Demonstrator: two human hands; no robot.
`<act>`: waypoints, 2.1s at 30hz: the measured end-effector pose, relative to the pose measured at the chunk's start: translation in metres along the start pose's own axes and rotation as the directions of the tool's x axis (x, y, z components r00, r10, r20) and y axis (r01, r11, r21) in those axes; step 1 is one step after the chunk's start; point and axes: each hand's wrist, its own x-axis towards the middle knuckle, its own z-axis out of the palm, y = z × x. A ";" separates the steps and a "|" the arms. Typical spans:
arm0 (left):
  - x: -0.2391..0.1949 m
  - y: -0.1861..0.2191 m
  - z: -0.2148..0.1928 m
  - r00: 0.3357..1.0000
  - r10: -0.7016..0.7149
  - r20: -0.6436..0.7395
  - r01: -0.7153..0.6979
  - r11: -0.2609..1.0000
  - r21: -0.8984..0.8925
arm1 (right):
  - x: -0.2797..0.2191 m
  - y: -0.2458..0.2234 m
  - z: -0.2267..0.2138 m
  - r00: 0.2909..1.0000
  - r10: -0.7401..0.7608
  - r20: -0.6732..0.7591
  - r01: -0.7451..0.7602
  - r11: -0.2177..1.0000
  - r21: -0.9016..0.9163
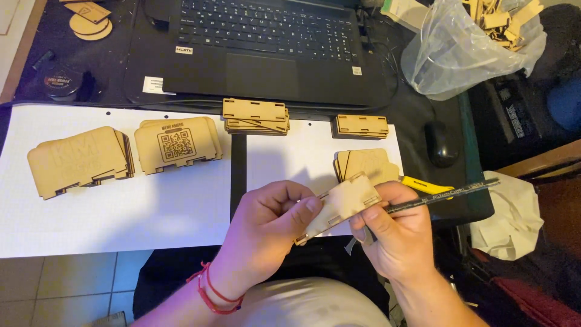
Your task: The person assembles small laser-cut wooden pieces into a box-like structure. They use a pencil to mark or press joints, a yellow utility knife to trim edges, and a sanding block to smooth surfaces. The person handles multiple pieces one at a time, stacking finished units on the table.
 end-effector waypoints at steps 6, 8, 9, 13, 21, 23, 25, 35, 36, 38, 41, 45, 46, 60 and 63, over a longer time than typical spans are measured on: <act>-0.002 0.000 0.004 0.995 -0.088 0.050 0.089 0.996 -0.022 | -0.007 0.006 -0.009 0.997 -0.015 -0.073 0.012 0.999 -0.036; -0.003 -0.004 0.006 0.994 -0.098 0.044 0.097 0.995 0.023 | -0.007 0.008 -0.009 0.994 -0.011 -0.113 0.007 0.999 -0.033; -0.003 -0.008 0.006 0.994 -0.093 0.057 0.095 0.995 -0.037 | -0.006 0.009 -0.007 0.995 -0.025 -0.092 0.013 0.991 -0.133; -0.005 -0.011 0.005 0.998 0.037 0.041 -0.032 0.993 -0.110 | 0.007 -0.008 -0.027 0.967 -0.096 -0.235 -0.093 0.726 -0.681; 0.016 0.036 -0.011 0.950 -0.185 -0.254 0.293 0.812 0.505 | 0.190 -0.161 -0.152 0.900 -0.394 -0.185 -0.238 -0.089 -0.967; 0.019 0.044 -0.008 0.935 -0.196 -0.295 0.349 0.644 0.681 | 0.223 -0.176 -0.172 0.917 -0.357 -0.178 -0.256 -0.182 -0.949; 0.020 0.043 -0.008 0.924 -0.197 -0.328 0.376 0.624 0.685 | 0.241 -0.182 -0.175 0.925 -0.181 -0.335 -0.377 -0.316 -0.871; 0.008 0.014 -0.035 0.967 -0.036 -0.253 0.225 0.590 0.775 | 0.124 -0.123 -0.045 0.882 0.296 -0.367 -0.265 -0.331 -0.905; 0.008 0.014 -0.032 0.975 -0.040 -0.219 0.196 0.618 0.761 | 0.121 -0.110 -0.063 0.887 0.303 -0.347 -0.201 -0.423 -0.884; 0.006 0.013 -0.029 0.978 -0.054 -0.201 0.189 0.635 0.749 | 0.115 -0.090 -0.090 0.887 0.331 -0.323 -0.129 -0.493 -0.860; 0.000 0.010 -0.030 0.989 -0.071 -0.128 0.145 0.580 0.802 | 0.115 -0.073 -0.104 0.846 0.309 -0.433 -0.182 -0.597 -0.781; -0.008 0.012 -0.032 0.990 -0.128 0.067 -0.001 0.457 0.889 | 0.113 -0.067 -0.092 0.829 0.289 -0.478 -0.234 -0.597 -0.767; -0.009 0.012 -0.032 0.982 -0.144 0.124 -0.055 0.407 0.912 | 0.113 -0.067 -0.089 0.840 0.276 -0.468 -0.247 -0.572 -0.782; 0.027 0.002 -0.067 0.883 0.073 0.464 -0.467 0.025 0.884 | 0.060 -0.025 -0.185 0.929 -0.039 0.368 0.345 -0.265 -0.900; 0.026 -0.005 -0.065 0.874 0.141 0.466 -0.467 -0.025 0.884 | 0.039 -0.031 -0.178 0.930 0.012 0.366 0.348 -0.344 -0.872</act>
